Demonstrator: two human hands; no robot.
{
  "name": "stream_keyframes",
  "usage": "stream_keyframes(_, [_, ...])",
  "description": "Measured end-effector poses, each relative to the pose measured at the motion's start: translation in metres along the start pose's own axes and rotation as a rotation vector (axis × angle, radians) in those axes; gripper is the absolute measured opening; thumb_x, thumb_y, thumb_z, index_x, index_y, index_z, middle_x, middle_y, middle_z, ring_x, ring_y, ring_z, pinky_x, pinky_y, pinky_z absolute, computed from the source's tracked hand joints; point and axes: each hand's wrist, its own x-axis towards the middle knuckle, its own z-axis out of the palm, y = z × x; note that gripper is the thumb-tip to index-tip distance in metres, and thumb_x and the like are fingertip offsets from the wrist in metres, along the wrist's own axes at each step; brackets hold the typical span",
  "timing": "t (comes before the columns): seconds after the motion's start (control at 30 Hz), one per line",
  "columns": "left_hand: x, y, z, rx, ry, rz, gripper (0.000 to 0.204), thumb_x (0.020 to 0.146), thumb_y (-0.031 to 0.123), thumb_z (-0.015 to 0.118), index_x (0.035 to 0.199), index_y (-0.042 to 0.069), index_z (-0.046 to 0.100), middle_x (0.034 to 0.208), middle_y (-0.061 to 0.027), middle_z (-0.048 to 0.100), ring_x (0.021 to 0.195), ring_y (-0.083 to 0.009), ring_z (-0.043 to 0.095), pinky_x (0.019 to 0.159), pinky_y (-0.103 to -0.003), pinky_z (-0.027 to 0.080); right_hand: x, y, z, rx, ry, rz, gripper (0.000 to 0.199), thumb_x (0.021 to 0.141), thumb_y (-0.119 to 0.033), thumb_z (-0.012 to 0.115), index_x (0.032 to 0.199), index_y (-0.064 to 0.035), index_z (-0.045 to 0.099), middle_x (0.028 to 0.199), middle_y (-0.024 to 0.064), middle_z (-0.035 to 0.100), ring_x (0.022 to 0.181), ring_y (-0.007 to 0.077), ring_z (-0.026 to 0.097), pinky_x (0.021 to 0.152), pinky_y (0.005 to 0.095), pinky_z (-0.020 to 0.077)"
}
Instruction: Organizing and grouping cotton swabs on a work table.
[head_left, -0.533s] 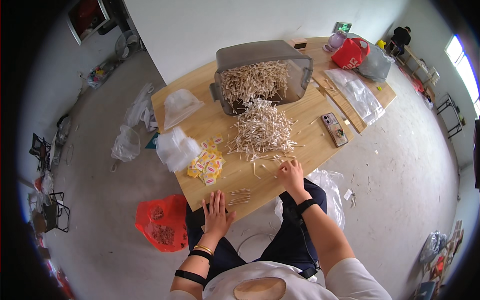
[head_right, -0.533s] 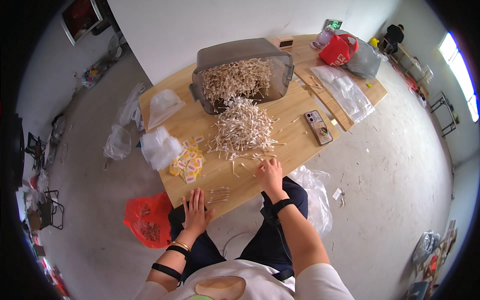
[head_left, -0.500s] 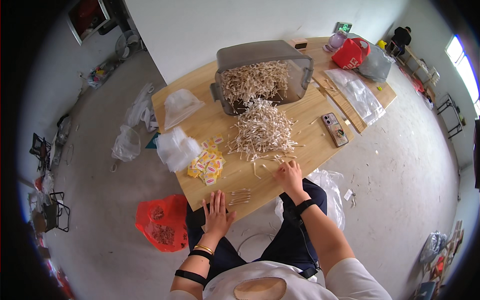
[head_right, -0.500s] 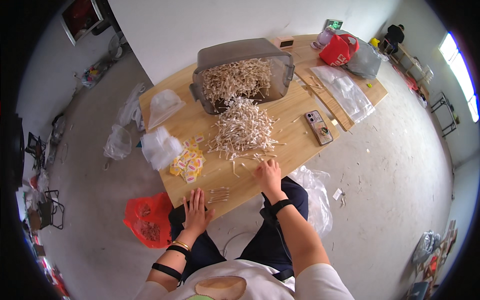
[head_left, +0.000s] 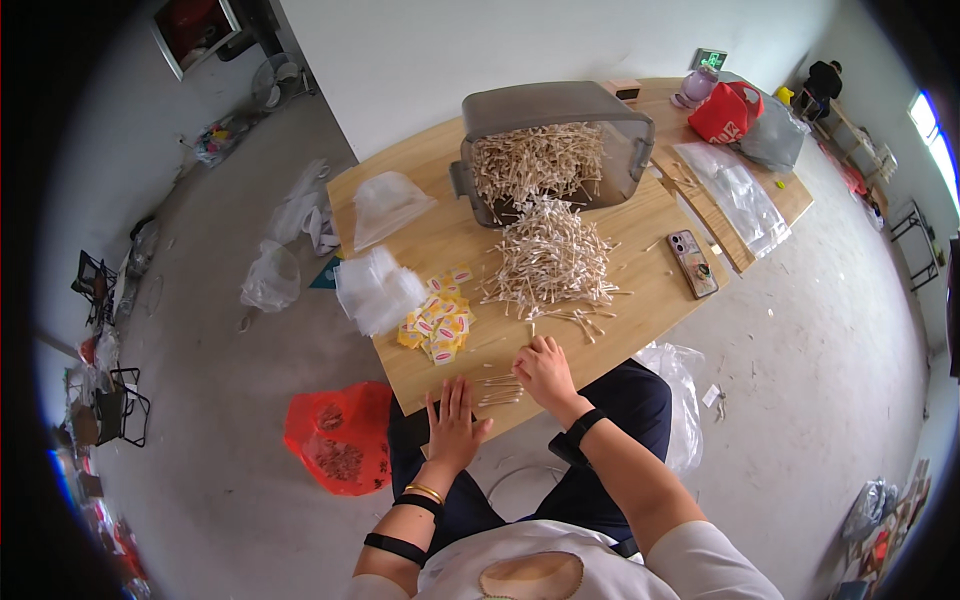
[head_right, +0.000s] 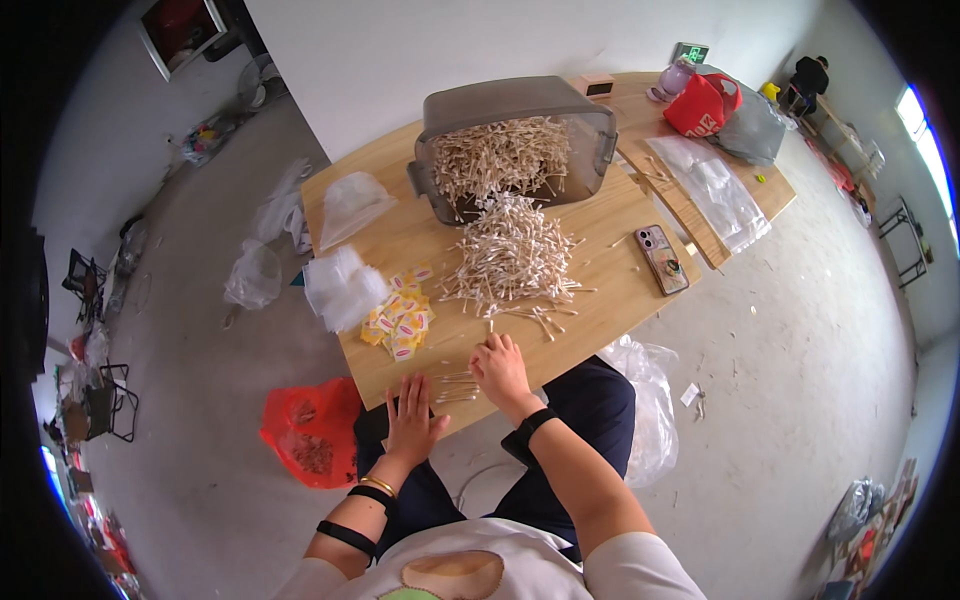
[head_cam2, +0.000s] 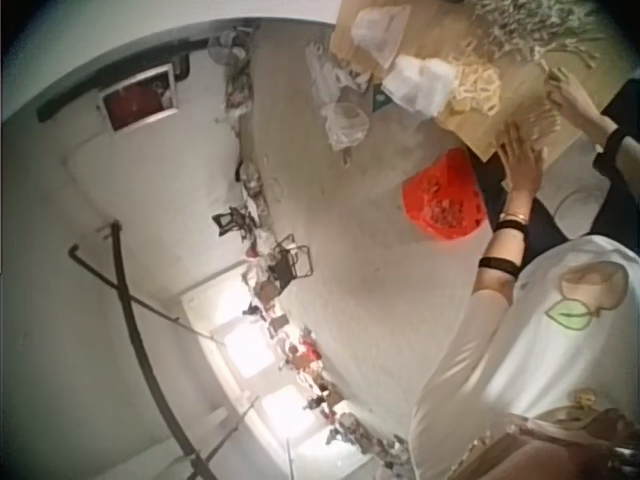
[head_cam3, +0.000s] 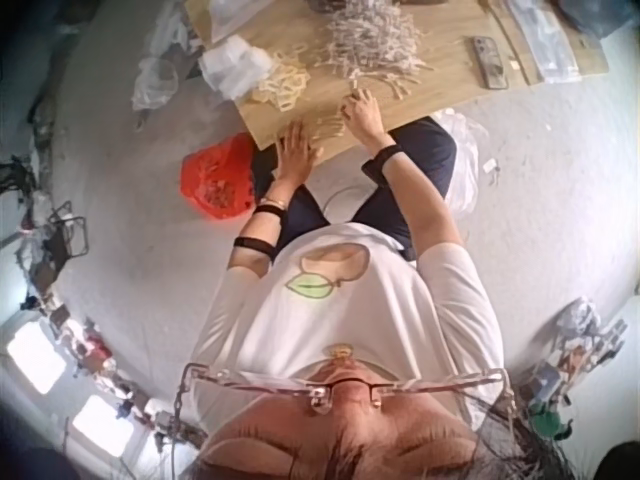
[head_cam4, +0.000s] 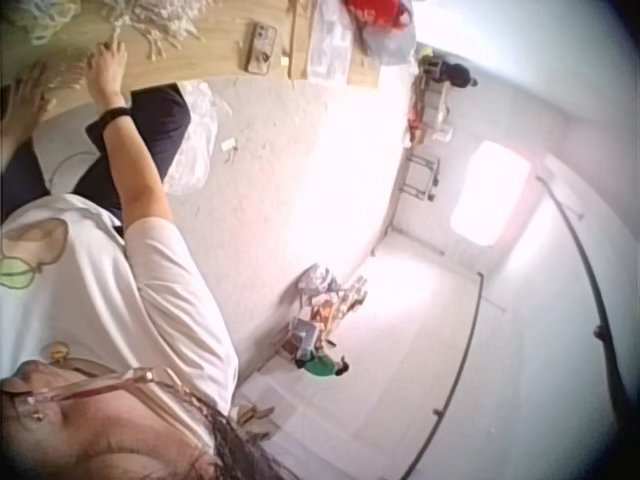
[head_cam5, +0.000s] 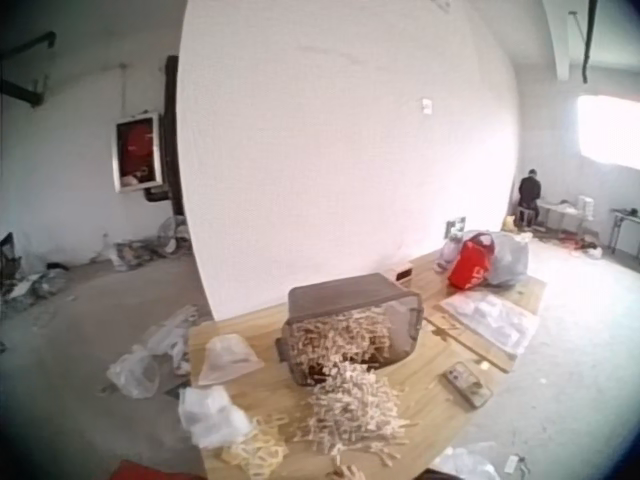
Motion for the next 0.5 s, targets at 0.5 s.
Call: stream_keyframes(0.5, [-0.001,-0.001,-0.004,-0.029,0.013,0.004,0.085,0.097,0.050,0.051,0.156,-0.002,0.018,0.163,-0.0179,0.018,0.153,-0.0360,0.012,0.120,-0.061,0.006,-0.007,0.002,-0.005,0.041,-0.067,0.019,0.010,0.080,-0.010,0.068,0.089,-0.0119,0.069,0.096,0.0057,0.062,0.097,0.0310,0.055,0.086,0.0408,0.0475])
